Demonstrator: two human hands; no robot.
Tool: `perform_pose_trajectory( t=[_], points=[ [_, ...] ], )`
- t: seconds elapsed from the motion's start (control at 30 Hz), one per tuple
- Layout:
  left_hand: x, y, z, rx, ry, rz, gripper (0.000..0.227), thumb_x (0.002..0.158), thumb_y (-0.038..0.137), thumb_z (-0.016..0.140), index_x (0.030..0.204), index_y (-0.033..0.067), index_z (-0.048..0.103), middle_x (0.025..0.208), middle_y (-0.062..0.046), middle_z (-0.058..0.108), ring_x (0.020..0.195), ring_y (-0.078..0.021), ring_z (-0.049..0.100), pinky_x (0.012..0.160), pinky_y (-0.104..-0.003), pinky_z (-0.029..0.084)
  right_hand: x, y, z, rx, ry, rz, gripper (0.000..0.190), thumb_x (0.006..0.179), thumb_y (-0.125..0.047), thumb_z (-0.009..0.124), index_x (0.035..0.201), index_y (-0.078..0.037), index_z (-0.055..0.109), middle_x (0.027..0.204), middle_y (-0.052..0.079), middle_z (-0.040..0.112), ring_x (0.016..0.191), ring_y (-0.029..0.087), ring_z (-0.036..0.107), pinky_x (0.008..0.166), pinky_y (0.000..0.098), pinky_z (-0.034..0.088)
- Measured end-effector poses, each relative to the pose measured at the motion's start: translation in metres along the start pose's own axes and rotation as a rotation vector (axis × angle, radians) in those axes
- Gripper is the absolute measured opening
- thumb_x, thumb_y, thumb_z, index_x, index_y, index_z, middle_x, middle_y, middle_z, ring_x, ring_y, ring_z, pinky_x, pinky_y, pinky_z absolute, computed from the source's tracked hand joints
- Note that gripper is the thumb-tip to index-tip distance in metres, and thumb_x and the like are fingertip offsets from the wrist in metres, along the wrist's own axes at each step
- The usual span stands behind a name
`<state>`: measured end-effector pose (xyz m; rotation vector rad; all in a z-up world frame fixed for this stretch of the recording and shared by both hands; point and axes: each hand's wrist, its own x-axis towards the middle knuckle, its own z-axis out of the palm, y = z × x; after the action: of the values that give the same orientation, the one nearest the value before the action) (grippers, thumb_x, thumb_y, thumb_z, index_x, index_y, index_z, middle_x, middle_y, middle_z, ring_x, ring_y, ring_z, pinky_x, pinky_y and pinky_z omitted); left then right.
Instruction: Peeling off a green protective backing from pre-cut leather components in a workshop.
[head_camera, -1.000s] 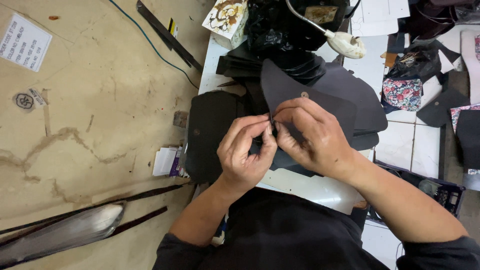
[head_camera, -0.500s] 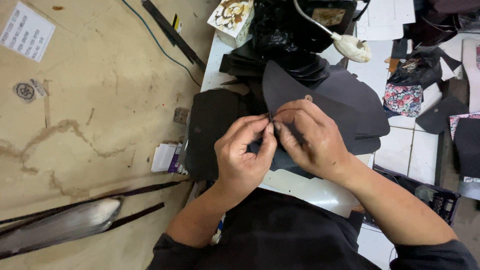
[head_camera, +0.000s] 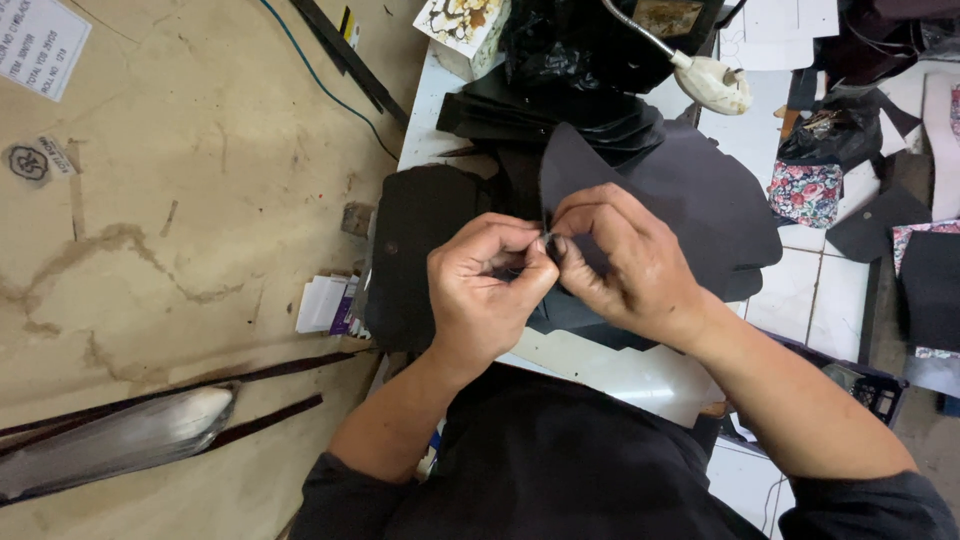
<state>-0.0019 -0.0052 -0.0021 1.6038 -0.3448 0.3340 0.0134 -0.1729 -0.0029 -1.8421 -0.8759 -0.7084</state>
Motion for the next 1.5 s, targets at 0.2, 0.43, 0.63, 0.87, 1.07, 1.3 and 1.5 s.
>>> perform_pose_trajectory(
  t=[0.2,0.43,0.63,0.87,1.07,1.3,1.5],
  points=[
    [-0.001,-0.005,-0.002,-0.086,-0.016,-0.036,0.007,0.084,-0.008,0.069,0.088,-0.0071,0.074,0.084,-0.020,0.073,0.077,-0.0326,0.078,0.060,-0.035,0.065,0.000,0.000,-0.007,0.119,-0.032,0.175,0.004,0.095,0.003,0.065,0.092,0.006,0.067,0.093,0.020,0.071,0.077,0.038,0.069,0.061,0.0392,0.054],
    [0.001,0.014,0.002,0.075,-0.025,0.084,0.007,0.084,-0.009,0.070,0.088,-0.0067,0.074,0.084,-0.021,0.072,0.076,-0.0355,0.078,0.058,-0.035,0.064,0.011,-0.026,-0.016,-0.106,-0.062,0.200,0.009,0.093,-0.001,0.073,0.096,0.007,0.070,0.096,0.022,0.073,0.087,0.040,0.074,0.068,0.0418,0.058],
    [0.001,0.006,0.005,0.072,-0.031,0.092,0.007,0.083,-0.009,0.071,0.088,-0.0062,0.075,0.084,-0.021,0.073,0.074,-0.0342,0.078,0.058,-0.034,0.064,0.007,-0.029,-0.013,-0.251,-0.110,0.192,0.003,0.090,0.004,0.072,0.090,0.007,0.071,0.089,0.021,0.073,0.082,0.039,0.075,0.068,0.0402,0.060],
    [0.007,0.007,-0.001,0.069,-0.123,0.016,0.010,0.093,0.005,0.072,0.096,-0.0043,0.072,0.085,-0.020,0.070,0.080,-0.0353,0.076,0.062,-0.035,0.065,-0.002,-0.032,-0.007,-0.379,-0.078,0.099,0.004,0.093,0.005,0.070,0.096,0.008,0.071,0.092,0.020,0.072,0.087,0.036,0.075,0.072,0.0393,0.060],
    [0.014,0.022,-0.004,0.375,-0.287,0.183,0.016,0.101,0.011,0.059,0.097,-0.0033,0.065,0.084,-0.017,0.066,0.069,-0.0319,0.074,0.054,-0.037,0.063,0.002,-0.036,-0.013,-0.424,-0.079,0.027,0.006,0.091,0.009,0.070,0.097,0.008,0.072,0.094,0.019,0.073,0.087,0.035,0.075,0.073,0.0389,0.062],
    [0.025,0.014,-0.003,0.411,-0.361,0.232,0.015,0.091,0.006,0.061,0.082,-0.0032,0.068,0.068,-0.015,0.065,0.058,-0.0362,0.071,0.046,-0.038,0.057,-0.003,-0.027,-0.008,-0.482,-0.030,-0.083,0.007,0.088,0.010,0.072,0.095,0.009,0.070,0.089,0.020,0.071,0.083,0.037,0.075,0.069,0.0401,0.061],
    [0.030,0.014,-0.002,0.218,-0.286,0.332,0.012,0.087,0.000,0.065,0.075,0.0044,0.066,0.067,-0.009,0.061,0.061,-0.0281,0.069,0.054,-0.031,0.056,-0.004,-0.025,-0.016,-0.384,-0.017,0.009,0.007,0.088,0.011,0.072,0.091,0.006,0.068,0.088,0.016,0.073,0.084,0.036,0.076,0.065,0.0411,0.061]
  ],
)
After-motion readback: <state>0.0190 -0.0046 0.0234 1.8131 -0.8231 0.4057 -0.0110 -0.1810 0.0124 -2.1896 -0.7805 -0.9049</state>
